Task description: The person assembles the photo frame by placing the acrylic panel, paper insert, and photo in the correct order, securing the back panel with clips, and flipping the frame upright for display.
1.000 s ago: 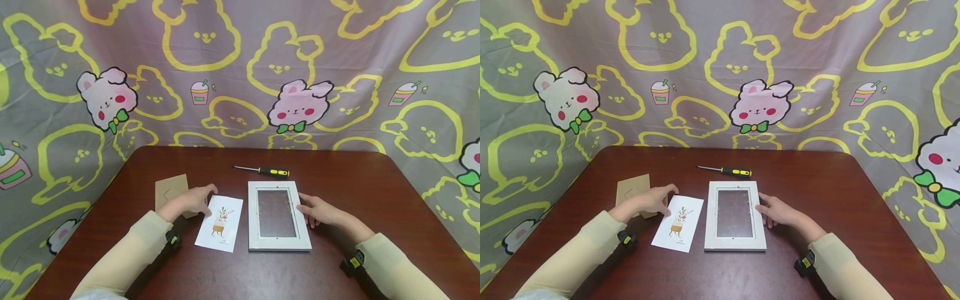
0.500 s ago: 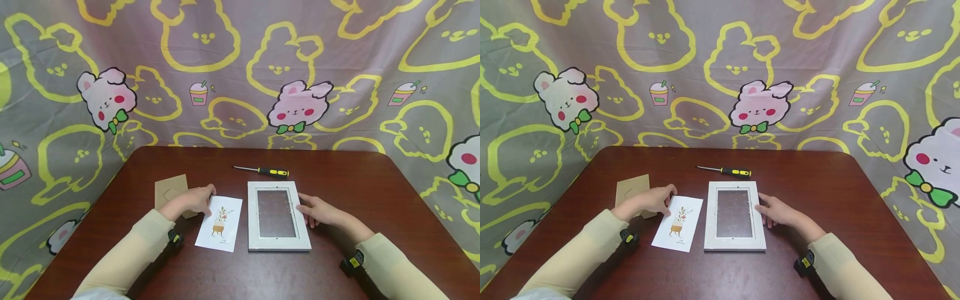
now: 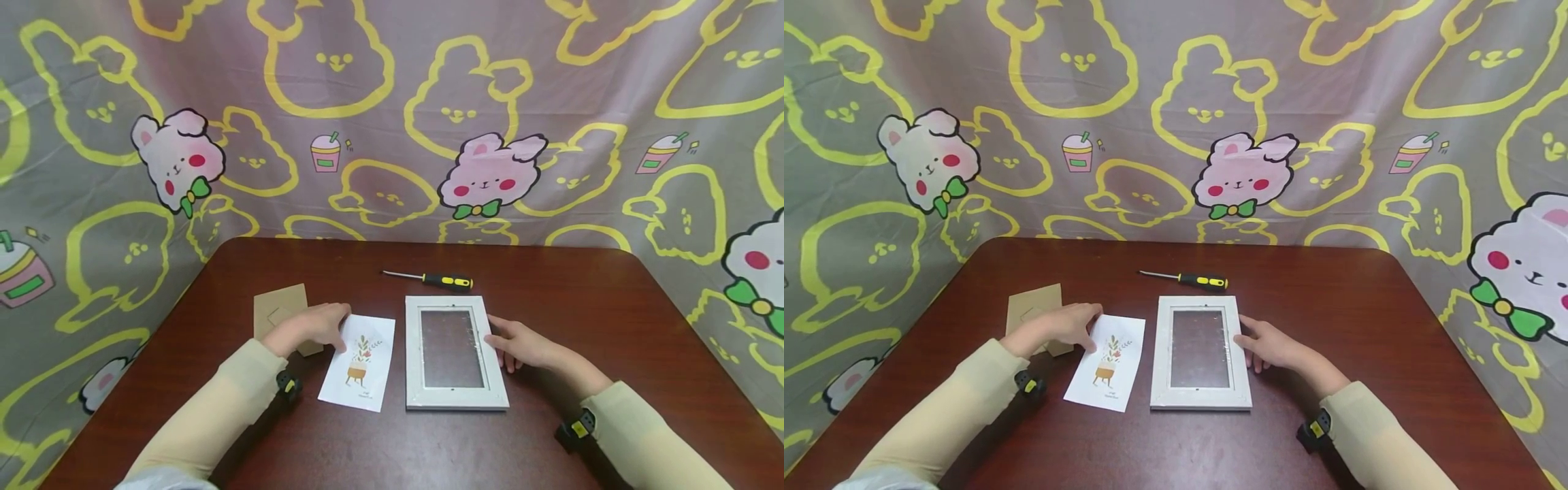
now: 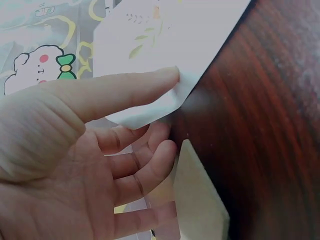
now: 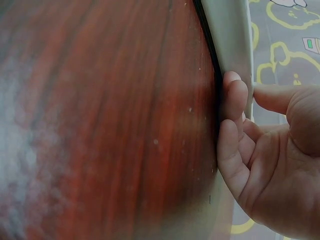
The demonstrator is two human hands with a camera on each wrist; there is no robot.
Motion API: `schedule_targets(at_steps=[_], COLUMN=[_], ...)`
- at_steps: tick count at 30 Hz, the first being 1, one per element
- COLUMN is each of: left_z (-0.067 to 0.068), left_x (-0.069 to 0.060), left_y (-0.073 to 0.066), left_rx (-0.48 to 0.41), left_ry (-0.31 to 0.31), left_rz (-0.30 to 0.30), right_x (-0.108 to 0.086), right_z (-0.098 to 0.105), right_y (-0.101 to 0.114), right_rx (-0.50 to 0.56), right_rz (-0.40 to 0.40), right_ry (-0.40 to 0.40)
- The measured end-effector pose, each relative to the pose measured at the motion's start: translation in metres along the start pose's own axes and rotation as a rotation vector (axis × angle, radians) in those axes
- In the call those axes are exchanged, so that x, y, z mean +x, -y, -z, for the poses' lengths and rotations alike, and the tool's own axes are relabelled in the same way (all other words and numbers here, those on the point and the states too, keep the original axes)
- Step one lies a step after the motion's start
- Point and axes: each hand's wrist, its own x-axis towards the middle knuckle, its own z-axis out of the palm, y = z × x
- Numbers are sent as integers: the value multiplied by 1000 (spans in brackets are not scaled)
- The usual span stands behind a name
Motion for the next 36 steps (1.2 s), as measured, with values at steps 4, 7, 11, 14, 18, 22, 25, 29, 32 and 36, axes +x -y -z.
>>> schedule_targets(at_steps=[4,7,11,14,18,22,25,29,32,36], left_z=[-1,-3,-5,-7,-9,-10,-10,-10,-9,-1], left_x=[0,-1,-1,-2,-3,-4,-5,-5,-7,-14], left_y=[1,2,3,5,8,9,9,13,18,26], left_rx=[-16,-26,-40,-86,-164,-195,-195,-205,-266,-387], left_ry=[-11,-19,-36,-63,-96,-100,-94,-92,-100,-76], left_rz=[2,8,3,1,7,8,8,-11,-69,-170], right_x=[0,0,-2,-2,-2,-2,-2,-2,-1,0], right_z=[1,1,0,0,-1,-2,-2,-1,-1,-1], right_y=[0,0,0,1,2,2,1,0,-1,-3], right_rx=[5,8,10,18,22,12,10,11,9,6], right_rz=[6,16,30,35,30,30,34,30,20,24], right_ry=[6,10,6,4,0,-5,-4,2,2,0])
